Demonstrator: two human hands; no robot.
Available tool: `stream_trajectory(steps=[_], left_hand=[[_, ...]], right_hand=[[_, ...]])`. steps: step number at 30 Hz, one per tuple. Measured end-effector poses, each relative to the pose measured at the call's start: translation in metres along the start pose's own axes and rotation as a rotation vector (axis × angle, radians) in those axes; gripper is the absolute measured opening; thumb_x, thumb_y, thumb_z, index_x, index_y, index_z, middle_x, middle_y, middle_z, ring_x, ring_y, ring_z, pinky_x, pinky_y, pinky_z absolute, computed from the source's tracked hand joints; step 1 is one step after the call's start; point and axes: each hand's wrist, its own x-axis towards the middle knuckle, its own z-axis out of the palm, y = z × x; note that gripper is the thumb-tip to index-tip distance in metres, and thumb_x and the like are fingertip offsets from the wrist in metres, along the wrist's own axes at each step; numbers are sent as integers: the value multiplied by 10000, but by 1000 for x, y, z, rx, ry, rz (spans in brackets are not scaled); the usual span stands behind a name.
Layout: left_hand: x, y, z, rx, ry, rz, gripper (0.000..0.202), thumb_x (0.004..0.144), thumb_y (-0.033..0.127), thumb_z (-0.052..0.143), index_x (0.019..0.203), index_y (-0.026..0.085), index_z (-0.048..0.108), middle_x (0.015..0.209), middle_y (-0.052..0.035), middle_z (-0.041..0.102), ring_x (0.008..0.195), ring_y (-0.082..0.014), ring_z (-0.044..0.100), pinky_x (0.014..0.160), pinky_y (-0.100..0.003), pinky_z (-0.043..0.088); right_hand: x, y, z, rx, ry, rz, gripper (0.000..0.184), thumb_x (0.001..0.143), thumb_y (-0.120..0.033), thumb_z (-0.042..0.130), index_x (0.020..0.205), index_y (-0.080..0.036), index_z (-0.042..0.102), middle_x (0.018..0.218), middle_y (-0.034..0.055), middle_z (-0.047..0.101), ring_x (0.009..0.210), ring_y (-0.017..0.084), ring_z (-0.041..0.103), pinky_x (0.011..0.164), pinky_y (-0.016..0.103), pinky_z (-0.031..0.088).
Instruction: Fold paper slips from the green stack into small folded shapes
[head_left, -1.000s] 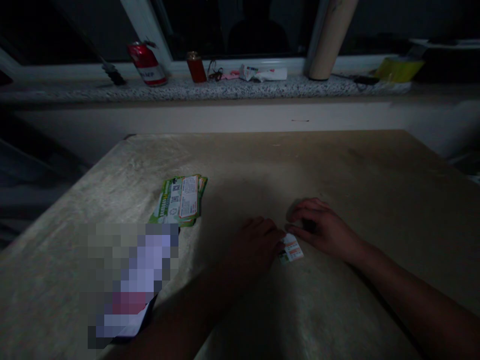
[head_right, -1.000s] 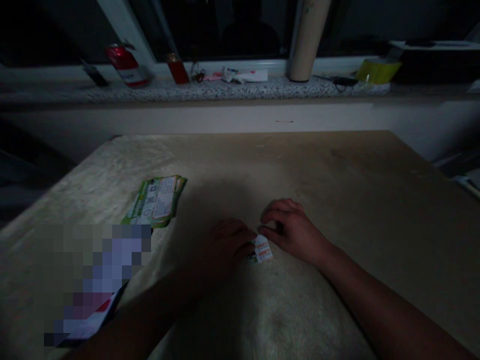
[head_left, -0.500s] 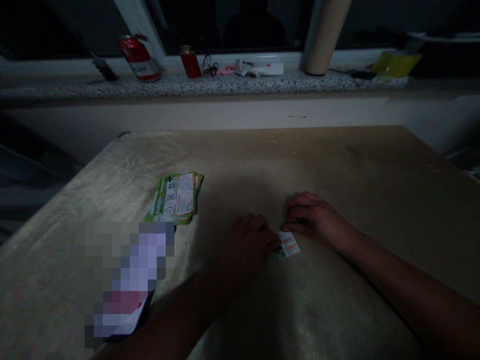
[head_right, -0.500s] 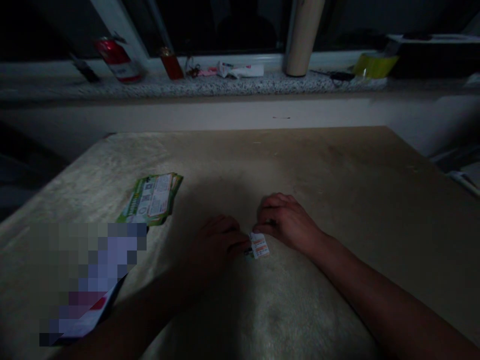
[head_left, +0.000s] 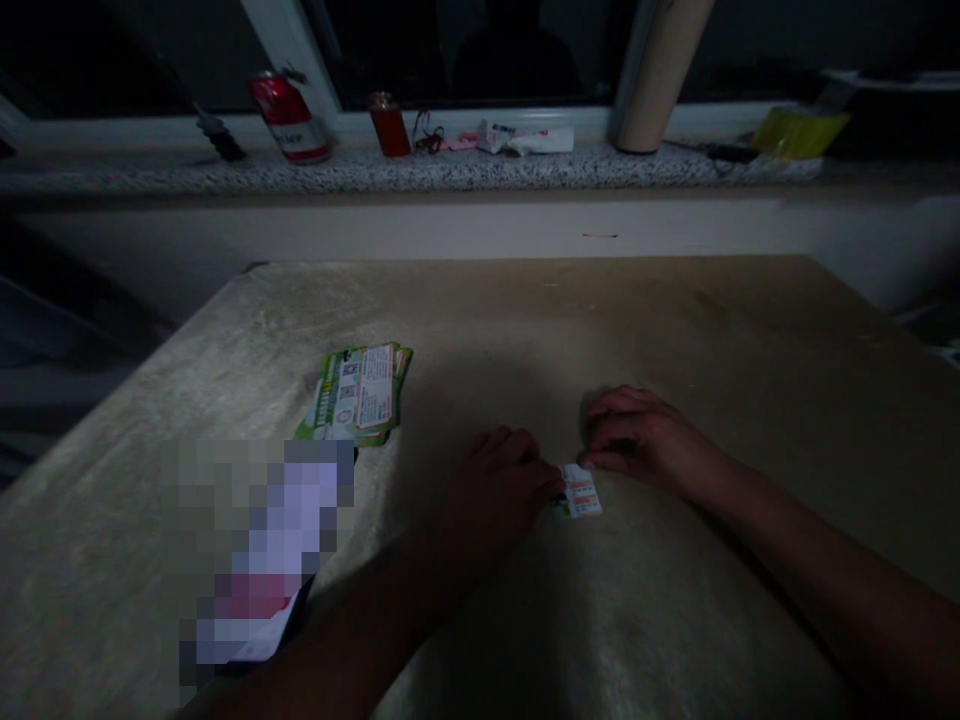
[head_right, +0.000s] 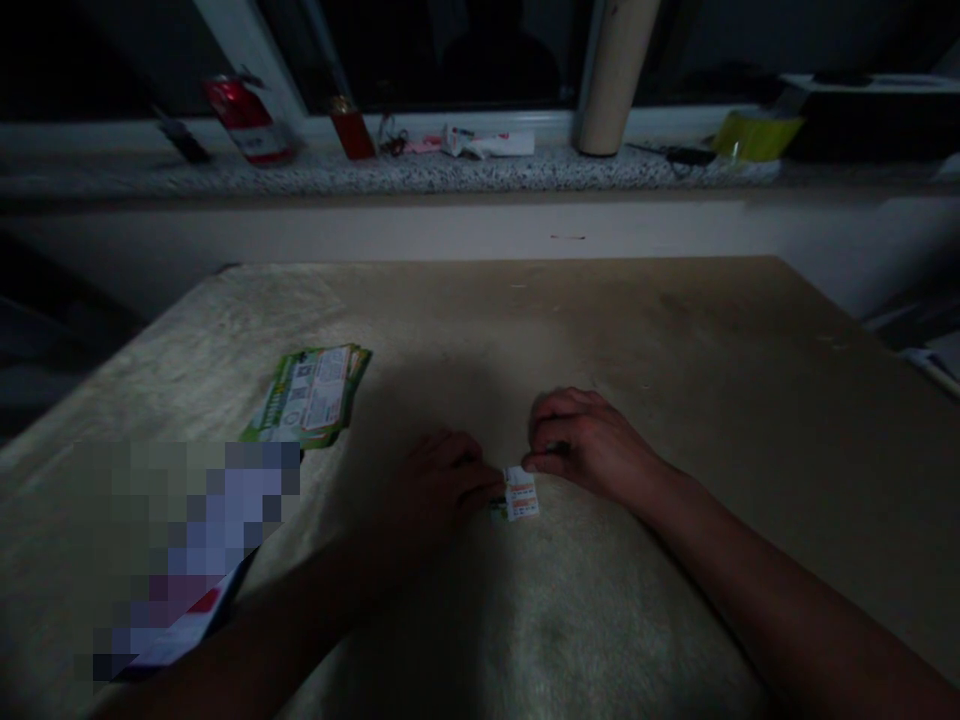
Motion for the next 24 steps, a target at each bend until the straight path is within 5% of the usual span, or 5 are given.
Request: stream_trajectory(steps=[7, 13, 24], left_hand=[[-1, -1, 1, 71, -4, 54, 166, 1001, 300, 601, 983, 247, 758, 985, -37, 626, 967, -220, 548, 878, -374, 418], [-8, -2, 10, 124, 107, 112, 181, 1016, 299, 565, 1025, 227, 731, 984, -51, 620, 942, -226, 541, 867, -385, 424], [-9, 1, 13, 122, 168, 130, 219, 987, 385, 612, 1022, 209, 738, 987, -63, 626, 934, -235, 550, 859, -400, 433]], right_hand=[[-7, -7, -2, -6, -17, 3, 149, 911, -368, 725, 844, -236, 731, 1026, 48, 706, 1024, 234, 642, 896, 382, 450], [-12, -8, 6, 46, 19, -97, 115, 970, -309, 656, 949, -238, 744, 1029, 49, 698, 1014, 215, 645, 928, 391, 441], [-17, -9, 18, 87, 126, -84, 98, 953, -295, 684, 892, -226, 718, 991, 43, 691, 1023, 221, 640, 949, 428, 442]])
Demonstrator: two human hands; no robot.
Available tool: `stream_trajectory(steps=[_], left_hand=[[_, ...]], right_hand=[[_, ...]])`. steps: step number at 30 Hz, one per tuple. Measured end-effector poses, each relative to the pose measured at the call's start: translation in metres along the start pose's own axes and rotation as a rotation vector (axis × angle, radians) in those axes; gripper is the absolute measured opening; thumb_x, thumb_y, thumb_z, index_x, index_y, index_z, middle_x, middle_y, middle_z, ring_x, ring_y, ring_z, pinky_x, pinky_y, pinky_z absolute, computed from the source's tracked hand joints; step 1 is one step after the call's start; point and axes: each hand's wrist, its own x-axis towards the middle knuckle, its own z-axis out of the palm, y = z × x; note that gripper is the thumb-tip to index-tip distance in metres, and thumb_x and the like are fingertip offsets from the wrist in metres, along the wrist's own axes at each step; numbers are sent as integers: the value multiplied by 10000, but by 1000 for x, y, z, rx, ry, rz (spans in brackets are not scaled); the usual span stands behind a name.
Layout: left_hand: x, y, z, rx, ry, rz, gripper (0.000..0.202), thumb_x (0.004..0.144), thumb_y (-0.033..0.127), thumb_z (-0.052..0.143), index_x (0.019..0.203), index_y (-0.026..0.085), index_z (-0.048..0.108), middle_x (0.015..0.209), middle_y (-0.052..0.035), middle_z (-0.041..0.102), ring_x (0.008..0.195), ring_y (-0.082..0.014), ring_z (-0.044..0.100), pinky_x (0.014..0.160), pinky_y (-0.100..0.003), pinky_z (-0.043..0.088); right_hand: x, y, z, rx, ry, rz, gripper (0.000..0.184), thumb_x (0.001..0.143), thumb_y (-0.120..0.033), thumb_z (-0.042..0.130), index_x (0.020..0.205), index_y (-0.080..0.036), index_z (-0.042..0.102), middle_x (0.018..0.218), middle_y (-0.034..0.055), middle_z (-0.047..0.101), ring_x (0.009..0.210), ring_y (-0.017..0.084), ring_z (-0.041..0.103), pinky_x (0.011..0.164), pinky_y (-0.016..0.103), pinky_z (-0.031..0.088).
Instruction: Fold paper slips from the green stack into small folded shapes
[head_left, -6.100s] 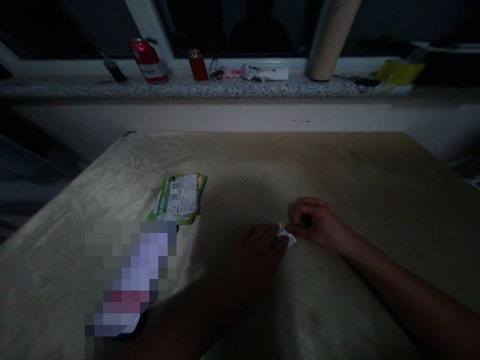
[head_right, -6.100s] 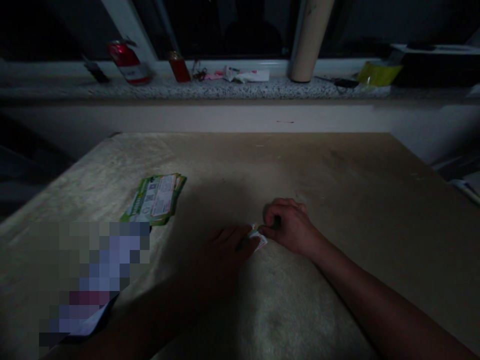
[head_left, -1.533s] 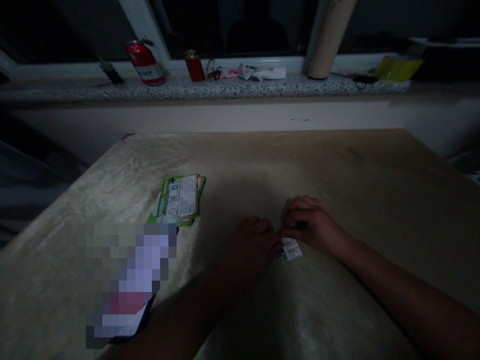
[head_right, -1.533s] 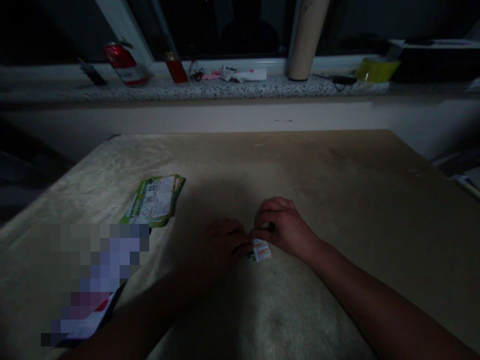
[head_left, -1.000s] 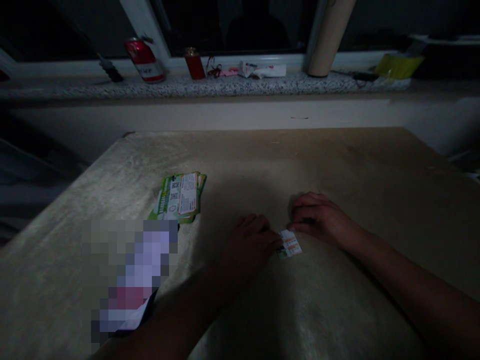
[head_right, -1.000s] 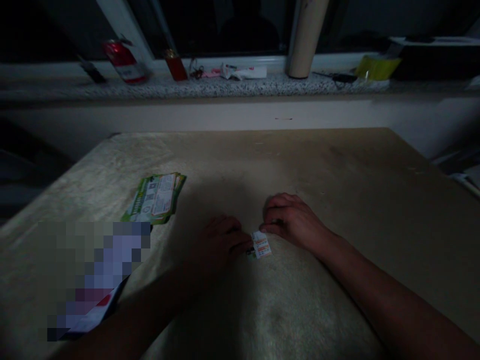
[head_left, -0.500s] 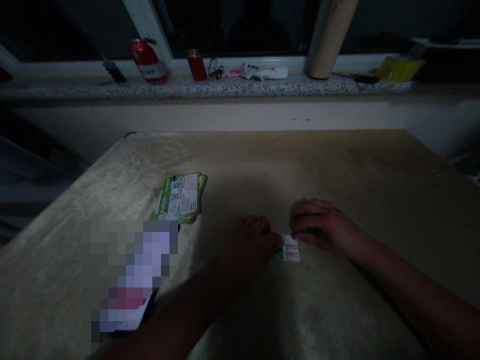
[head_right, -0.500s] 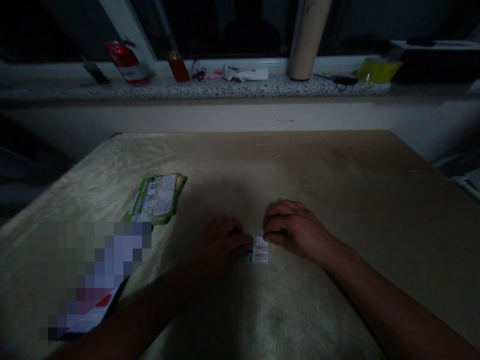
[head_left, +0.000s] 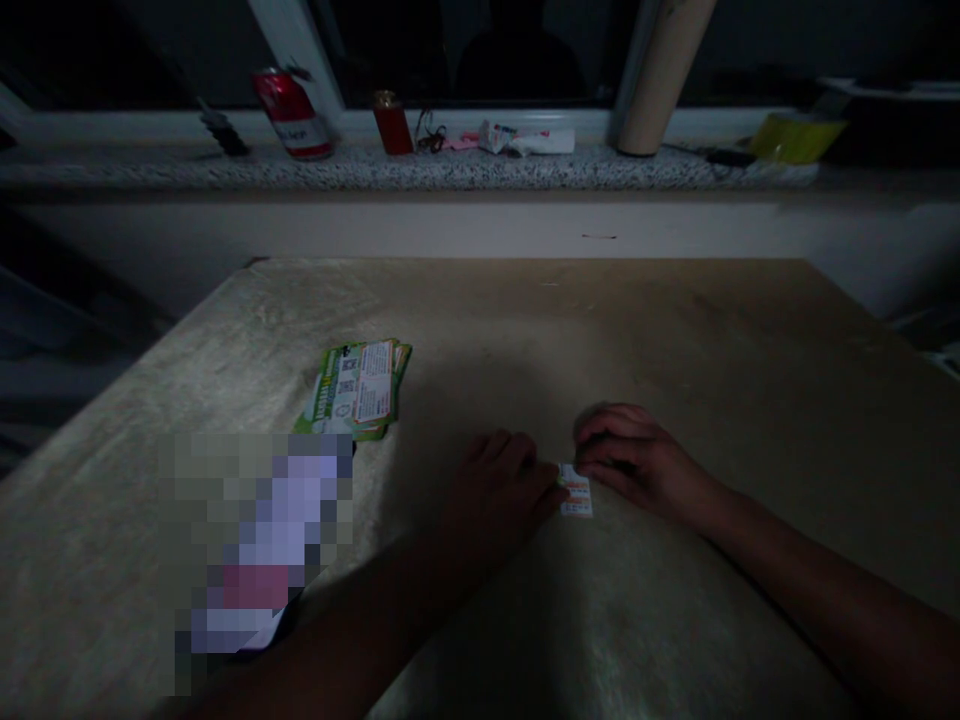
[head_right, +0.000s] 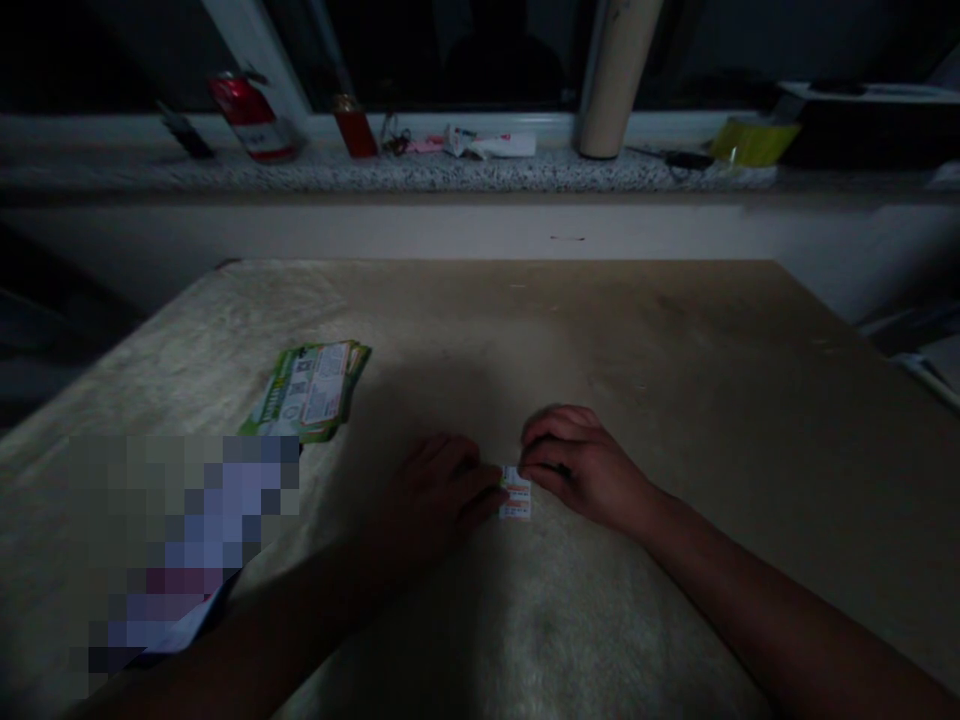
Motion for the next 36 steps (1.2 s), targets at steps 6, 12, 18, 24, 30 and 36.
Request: stream_trajectory(steps=[6, 12, 18, 24, 30, 36], left_hand=[[-2, -1, 1, 0, -10, -24, 239, 1000, 411, 582, 1033, 233, 739, 984, -61, 619, 923, -228, 550, 855, -398, 431], [-2, -2, 1, 3, -6, -13, 229, 990, 418, 599, 1057, 244, 731, 990, -60, 619, 924, -233, 548, 847, -405, 421], [-1, -2, 1, 6, -5, -15, 227, 987, 415, 604, 1025, 233, 735, 987, -61, 622, 931, -234, 553, 851, -405, 425], [-1, -1, -2, 4, -6, 1, 229, 989, 410, 601, 1017, 223, 731, 976, -62, 621, 918, -234, 553, 840, -404, 425], [-1, -2, -1, -9, -19, -10, 228, 973, 423, 625, 1037, 231, 731, 984, -62, 615, 932, -237, 552, 843, -396, 429], [0, -1, -5, -14, -51, -29, 252, 968, 445, 625, 1032, 228, 736, 993, -65, 610, 944, -241, 549, 858, -404, 431]], right_hand=[[-2, 3, -1, 54, -19, -8, 68, 922, -319, 724, 899, -258, 746, 1002, 35, 688, 1016, 221, 651, 927, 423, 455], [-8, 0, -4, 105, -39, 36, 59, 877, -318, 765, 878, -261, 752, 1095, 57, 676, 1098, 252, 632, 977, 459, 450], [-1, -6, -1, 240, 71, 96, 129, 883, -315, 761, 803, -225, 719, 939, 47, 689, 935, 213, 669, 868, 393, 503], [-2, -6, 3, 92, 43, 118, 174, 850, -324, 796, 738, -225, 706, 931, 34, 666, 959, 223, 650, 908, 425, 463], [-15, -6, -2, 176, -51, 111, 209, 766, -374, 868, 672, -247, 731, 1134, 47, 643, 1140, 264, 603, 981, 468, 442], [-8, -7, 6, 226, 143, 221, 334, 837, -347, 799, 621, -193, 595, 986, 60, 661, 919, 211, 658, 773, 365, 517]])
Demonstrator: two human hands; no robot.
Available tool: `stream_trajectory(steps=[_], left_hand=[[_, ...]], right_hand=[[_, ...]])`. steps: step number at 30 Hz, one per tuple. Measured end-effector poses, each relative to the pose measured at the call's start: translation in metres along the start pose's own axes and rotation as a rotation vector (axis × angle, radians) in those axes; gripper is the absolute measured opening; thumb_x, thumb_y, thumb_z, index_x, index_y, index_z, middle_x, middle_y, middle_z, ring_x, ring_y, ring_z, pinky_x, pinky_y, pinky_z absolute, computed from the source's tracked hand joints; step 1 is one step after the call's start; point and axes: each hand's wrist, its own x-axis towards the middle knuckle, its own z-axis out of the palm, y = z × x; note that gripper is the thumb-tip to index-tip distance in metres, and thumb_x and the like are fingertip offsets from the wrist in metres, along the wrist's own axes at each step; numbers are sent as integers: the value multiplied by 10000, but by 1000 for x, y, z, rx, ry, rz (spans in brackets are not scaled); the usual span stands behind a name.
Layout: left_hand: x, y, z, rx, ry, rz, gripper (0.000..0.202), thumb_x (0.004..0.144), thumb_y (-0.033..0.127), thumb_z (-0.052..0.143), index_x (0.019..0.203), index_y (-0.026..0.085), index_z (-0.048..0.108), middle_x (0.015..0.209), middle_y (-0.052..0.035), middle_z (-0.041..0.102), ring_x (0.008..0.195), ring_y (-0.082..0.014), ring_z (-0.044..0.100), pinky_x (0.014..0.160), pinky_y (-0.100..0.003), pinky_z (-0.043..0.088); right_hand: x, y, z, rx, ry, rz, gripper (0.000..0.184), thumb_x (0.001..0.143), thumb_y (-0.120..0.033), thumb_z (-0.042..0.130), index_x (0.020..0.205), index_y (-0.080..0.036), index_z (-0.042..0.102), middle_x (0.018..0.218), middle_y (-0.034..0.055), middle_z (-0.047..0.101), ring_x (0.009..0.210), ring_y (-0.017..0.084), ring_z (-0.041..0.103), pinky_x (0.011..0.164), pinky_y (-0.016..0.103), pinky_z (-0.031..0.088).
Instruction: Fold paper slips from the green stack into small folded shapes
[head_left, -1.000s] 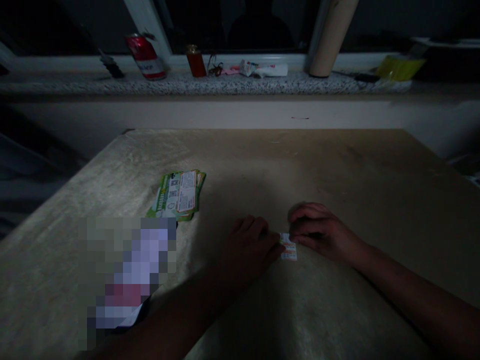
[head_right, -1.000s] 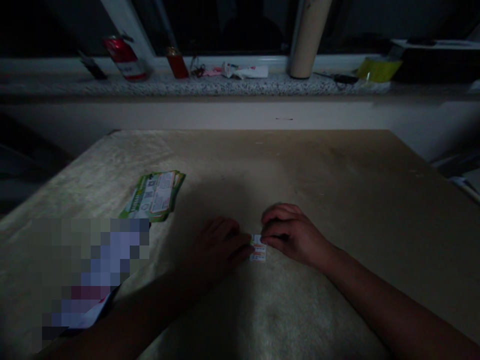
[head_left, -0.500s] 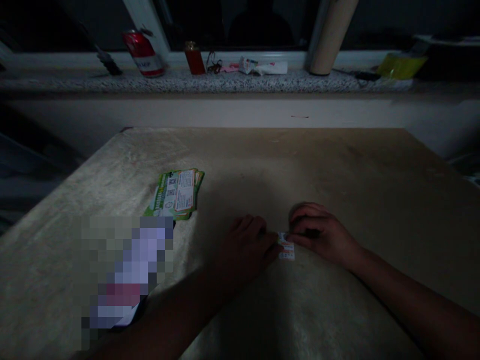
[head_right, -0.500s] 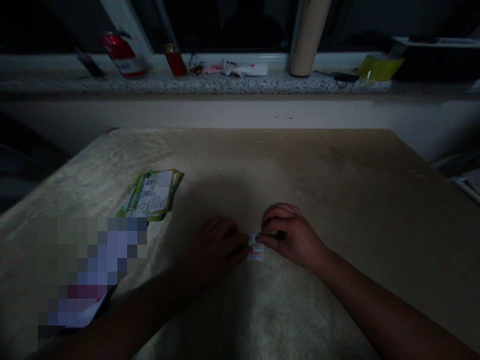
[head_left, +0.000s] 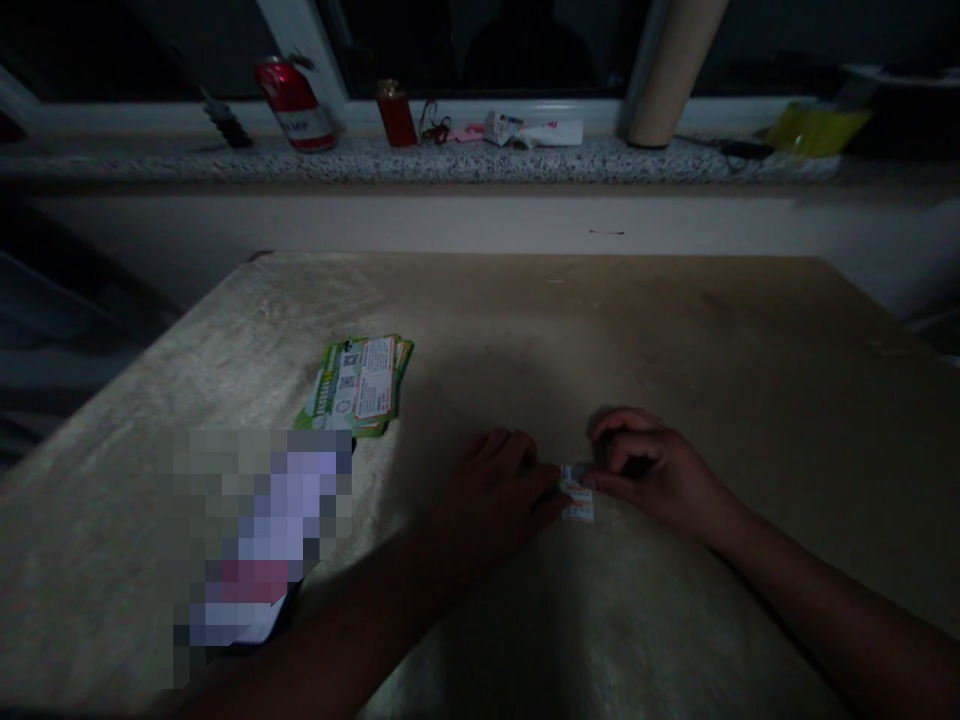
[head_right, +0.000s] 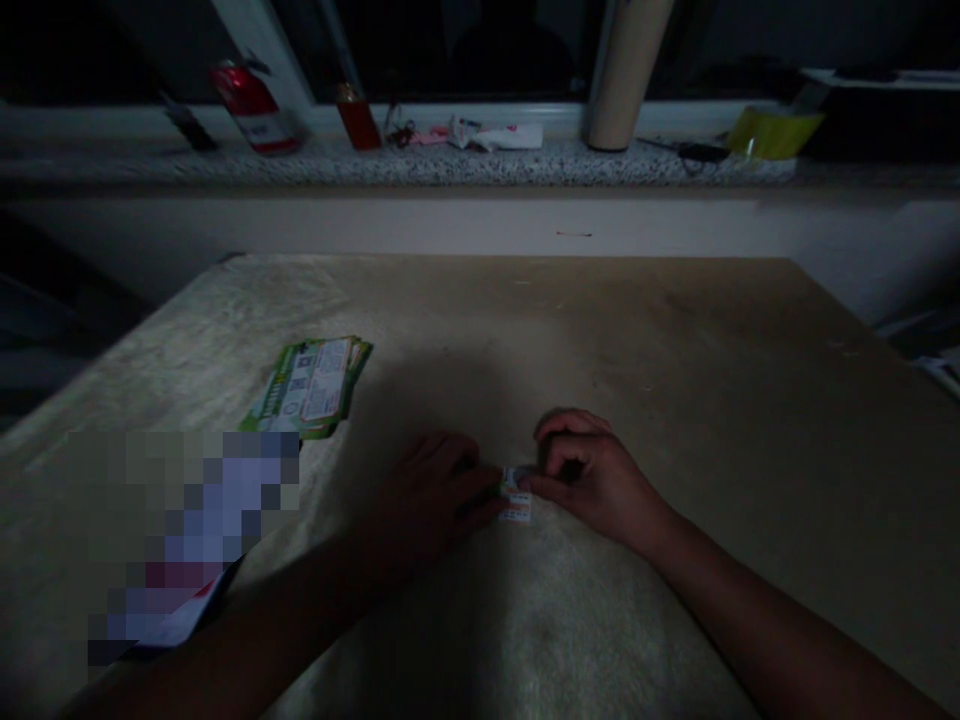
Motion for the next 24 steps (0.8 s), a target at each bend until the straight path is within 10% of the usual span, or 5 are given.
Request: stream_trajectory(steps=[17, 24], left_hand=[[1, -1, -2, -81, -11, -12, 399, 837, 574, 745, 1055, 240, 748, 1002, -64, 610, 961, -251, 562, 883, -418, 430], [1, -6, -3, -97, -44, -8, 435, 808, 572, 776, 1057, 218, 732, 1045, -70, 632, 1010, -266, 569, 896, -424, 439]], right_hand=[[-3, -4, 5, -154, -37, 9, 374, 816, -352, 816, 598, -193, 557, 977, 34, 649, 971, 219, 640, 888, 423, 448], [-7, -9, -2, -229, -167, 18, 416, 576, -396, 963, 829, -254, 666, 1155, 48, 638, 1158, 308, 581, 988, 492, 412]])
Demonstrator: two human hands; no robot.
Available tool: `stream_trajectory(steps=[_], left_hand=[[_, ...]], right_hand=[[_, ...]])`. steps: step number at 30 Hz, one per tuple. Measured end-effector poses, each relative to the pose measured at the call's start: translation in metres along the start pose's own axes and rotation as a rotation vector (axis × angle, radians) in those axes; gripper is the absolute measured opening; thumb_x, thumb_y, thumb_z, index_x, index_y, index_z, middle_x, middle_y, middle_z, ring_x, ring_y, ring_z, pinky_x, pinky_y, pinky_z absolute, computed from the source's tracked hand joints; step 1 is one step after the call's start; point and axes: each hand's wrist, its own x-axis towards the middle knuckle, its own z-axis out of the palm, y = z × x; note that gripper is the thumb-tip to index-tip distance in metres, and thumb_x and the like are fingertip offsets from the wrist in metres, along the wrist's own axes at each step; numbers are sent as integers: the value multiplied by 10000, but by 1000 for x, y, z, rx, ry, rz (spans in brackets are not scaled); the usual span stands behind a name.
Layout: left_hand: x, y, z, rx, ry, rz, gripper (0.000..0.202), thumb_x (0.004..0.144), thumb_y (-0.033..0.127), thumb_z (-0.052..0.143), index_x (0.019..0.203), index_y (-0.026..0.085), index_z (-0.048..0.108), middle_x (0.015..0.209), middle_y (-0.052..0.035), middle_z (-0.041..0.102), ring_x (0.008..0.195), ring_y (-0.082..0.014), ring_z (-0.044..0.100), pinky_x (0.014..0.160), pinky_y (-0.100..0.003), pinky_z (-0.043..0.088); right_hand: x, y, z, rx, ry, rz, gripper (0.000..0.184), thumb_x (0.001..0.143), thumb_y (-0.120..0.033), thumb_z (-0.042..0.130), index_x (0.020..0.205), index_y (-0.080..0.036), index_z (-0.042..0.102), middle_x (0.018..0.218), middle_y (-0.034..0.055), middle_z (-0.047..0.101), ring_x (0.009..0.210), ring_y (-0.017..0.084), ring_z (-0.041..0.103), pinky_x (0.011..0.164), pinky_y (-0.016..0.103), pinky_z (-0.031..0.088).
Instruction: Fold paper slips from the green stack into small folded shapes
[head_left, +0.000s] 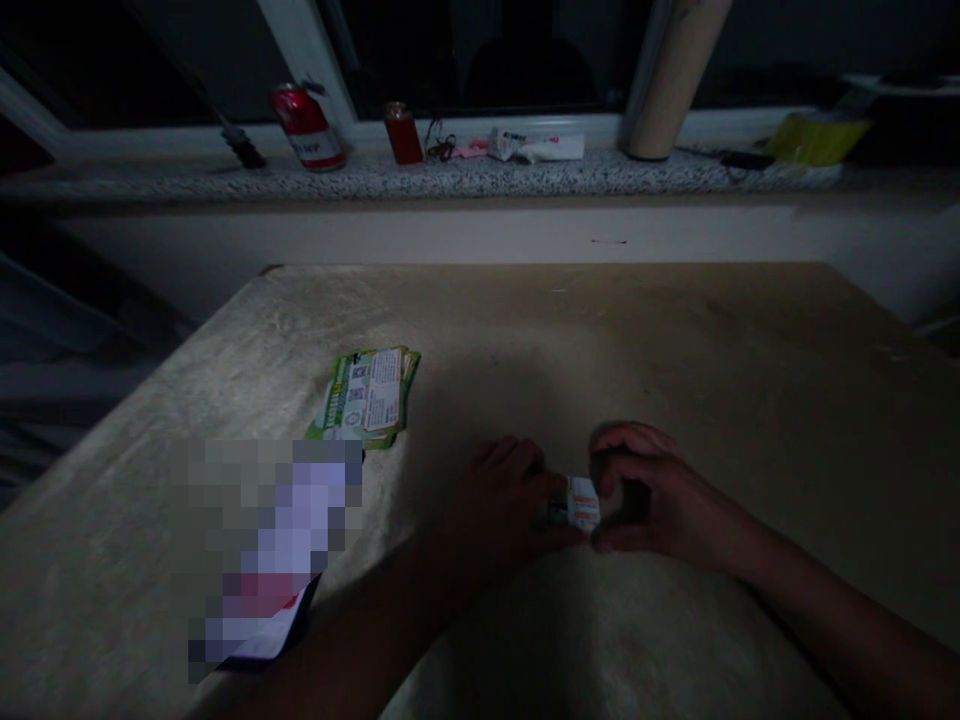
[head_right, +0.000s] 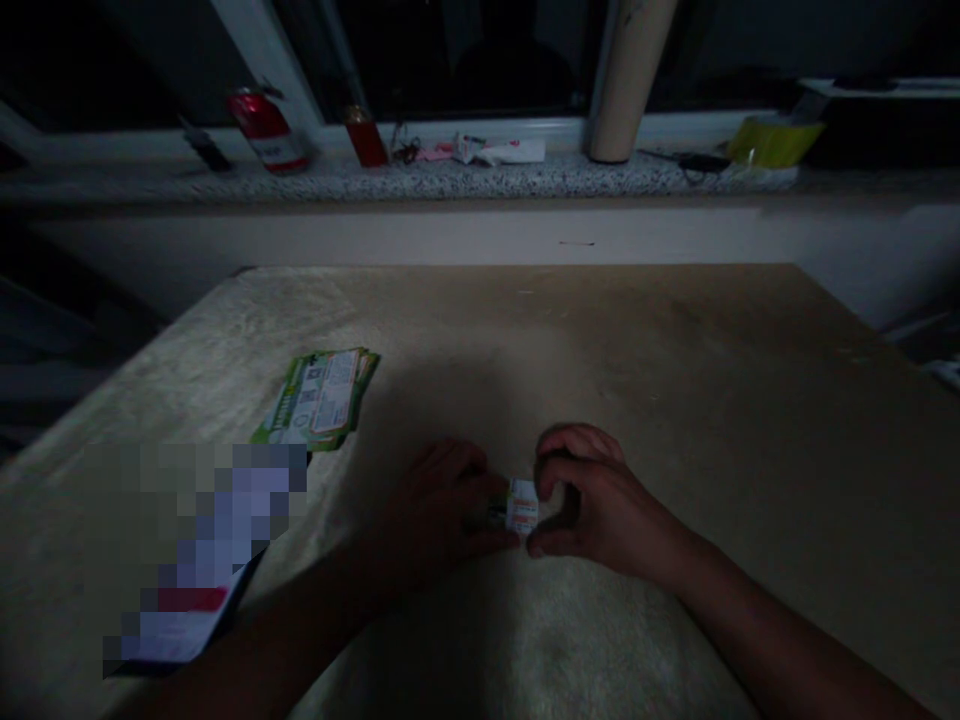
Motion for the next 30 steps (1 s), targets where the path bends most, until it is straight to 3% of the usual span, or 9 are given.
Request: stream_trajectory(steps=[4, 8, 12, 16, 22, 26, 30], left_hand=[[3, -1, -4, 12, -16, -11, 421, 800, 529, 804, 1066, 215, 717, 1046, -60, 640, 1007, -260, 578, 897, -421, 447], [4, 0, -8, 0, -17, 3, 404, 806, 485, 813, 1081, 210, 703, 1116, -61, 638, 1040, -258, 577, 914, -416, 452], [4, 2, -11, 24, -42, 44, 323, 897, 459, 726, 1084, 199, 686, 1104, -61, 653, 1034, -257, 579, 924, -417, 458], [4, 5, -12, 95, -48, 89, 277, 952, 421, 658, 1080, 175, 677, 1069, -76, 669, 987, -258, 594, 885, -416, 476], [5, 5, -11, 90, 17, 104, 279, 1038, 383, 512, 1048, 163, 683, 1013, -71, 700, 938, -238, 621, 865, -399, 482], [8, 2, -11, 43, 81, 74, 345, 1072, 340, 423, 977, 162, 702, 922, -62, 719, 863, -219, 636, 832, -378, 477], [12, 0, -11, -153, 61, -42, 324, 1067, 332, 445, 988, 179, 718, 860, -25, 722, 771, -178, 638, 756, -320, 470]], right_hand=[[0, 1, -3, -10, 10, -30, 526, 618, -373, 939, 1065, -287, 676, 1186, 64, 647, 1176, 320, 581, 1014, 513, 416], [3, 0, -5, -42, -1, -77, 495, 702, -360, 891, 1149, -297, 687, 1184, 75, 654, 1182, 322, 581, 1009, 510, 436], [4, -4, -8, -101, -41, -113, 344, 831, -380, 797, 1143, -267, 707, 1165, 86, 663, 1167, 305, 591, 1004, 495, 453], [5, -7, -10, -108, -54, -138, 435, 792, -431, 825, 1169, -250, 706, 1166, 95, 664, 1174, 319, 591, 1009, 496, 461], [8, -3, -9, -40, -22, -170, 390, 781, -467, 831, 1089, -248, 738, 1097, 82, 696, 1124, 303, 618, 977, 483, 474], [13, -3, -7, 41, 46, -215, 139, 936, -335, 699, 1032, -242, 738, 988, 52, 712, 1011, 234, 650, 941, 434, 479], [17, -6, -7, 185, 132, -149, 113, 993, -247, 609, 974, -223, 718, 928, 51, 706, 906, 193, 653, 826, 359, 513]])
